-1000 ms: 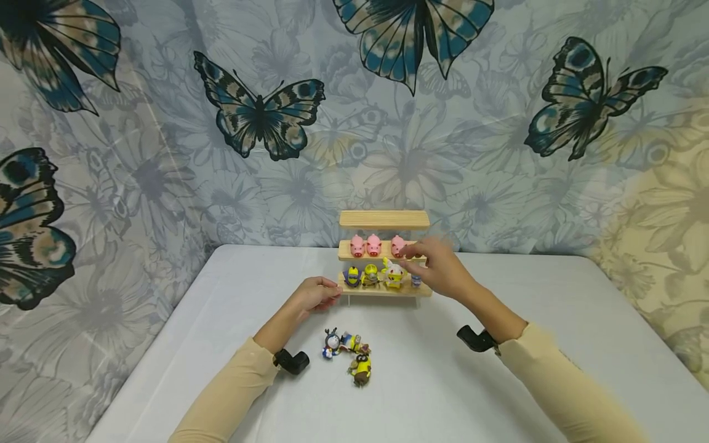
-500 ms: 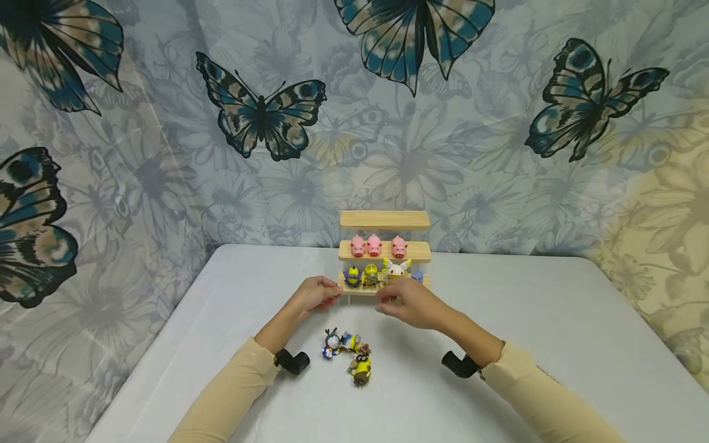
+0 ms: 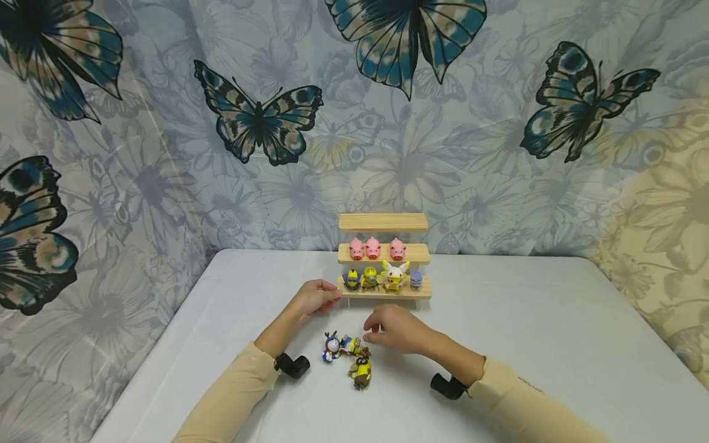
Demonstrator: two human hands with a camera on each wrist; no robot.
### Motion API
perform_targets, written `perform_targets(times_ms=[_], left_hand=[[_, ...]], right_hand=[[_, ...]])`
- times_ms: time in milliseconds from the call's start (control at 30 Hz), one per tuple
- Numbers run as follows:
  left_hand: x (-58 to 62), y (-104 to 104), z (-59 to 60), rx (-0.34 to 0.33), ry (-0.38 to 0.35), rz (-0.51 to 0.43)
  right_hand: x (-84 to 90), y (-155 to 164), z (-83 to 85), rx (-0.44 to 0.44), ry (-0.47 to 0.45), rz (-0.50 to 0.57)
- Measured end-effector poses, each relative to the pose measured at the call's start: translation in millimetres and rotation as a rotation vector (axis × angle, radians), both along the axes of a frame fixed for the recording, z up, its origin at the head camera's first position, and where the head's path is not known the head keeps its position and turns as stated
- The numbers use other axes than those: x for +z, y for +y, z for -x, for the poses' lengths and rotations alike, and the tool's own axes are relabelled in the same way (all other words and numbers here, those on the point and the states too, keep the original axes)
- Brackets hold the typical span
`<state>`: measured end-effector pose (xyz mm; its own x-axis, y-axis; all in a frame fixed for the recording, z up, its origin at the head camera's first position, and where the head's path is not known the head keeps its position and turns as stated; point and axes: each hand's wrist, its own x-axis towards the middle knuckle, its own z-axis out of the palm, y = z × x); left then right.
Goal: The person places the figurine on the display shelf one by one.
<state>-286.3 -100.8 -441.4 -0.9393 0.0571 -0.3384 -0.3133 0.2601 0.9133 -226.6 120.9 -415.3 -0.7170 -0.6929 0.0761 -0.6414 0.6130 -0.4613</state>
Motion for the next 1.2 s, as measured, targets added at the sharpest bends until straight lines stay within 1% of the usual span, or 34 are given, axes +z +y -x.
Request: perform_targets(times_ms=[300, 567, 667, 933, 1033, 1200], left_hand=[[-1.3, -0.3, 0.8, -0.004, 0.009, 0.006], [0.2, -0.1, 0.3, -0.011, 0.005, 0.019], [0.0, -0.6, 0.4, -0.008, 0.000, 0.015], [-0.6, -1.5, 2.0, -0.015, 0.002, 0.013], [-1.3, -1.4, 2.3, -0.014, 0.007, 0.011], [-1.5, -1.2, 1.8, -0.015, 0.010, 0.013]], right_hand=[[-12.3, -9.3, -5.3, -0.029, -0.076, -0.074], [-18.7, -13.8, -8.7, -0.043, -0.083, -0.124], [-20.7, -14.8, -7.1, -0.038, -0.096, -0.119], [-23.1, -19.7, -1.1, -0.051, -0.162, -0.064], [-22.9, -20.9, -1.1, -0.072, -0.156, -0.059], [-23.2, -19.4, -1.2, -0.091, -0.120, -0.045]])
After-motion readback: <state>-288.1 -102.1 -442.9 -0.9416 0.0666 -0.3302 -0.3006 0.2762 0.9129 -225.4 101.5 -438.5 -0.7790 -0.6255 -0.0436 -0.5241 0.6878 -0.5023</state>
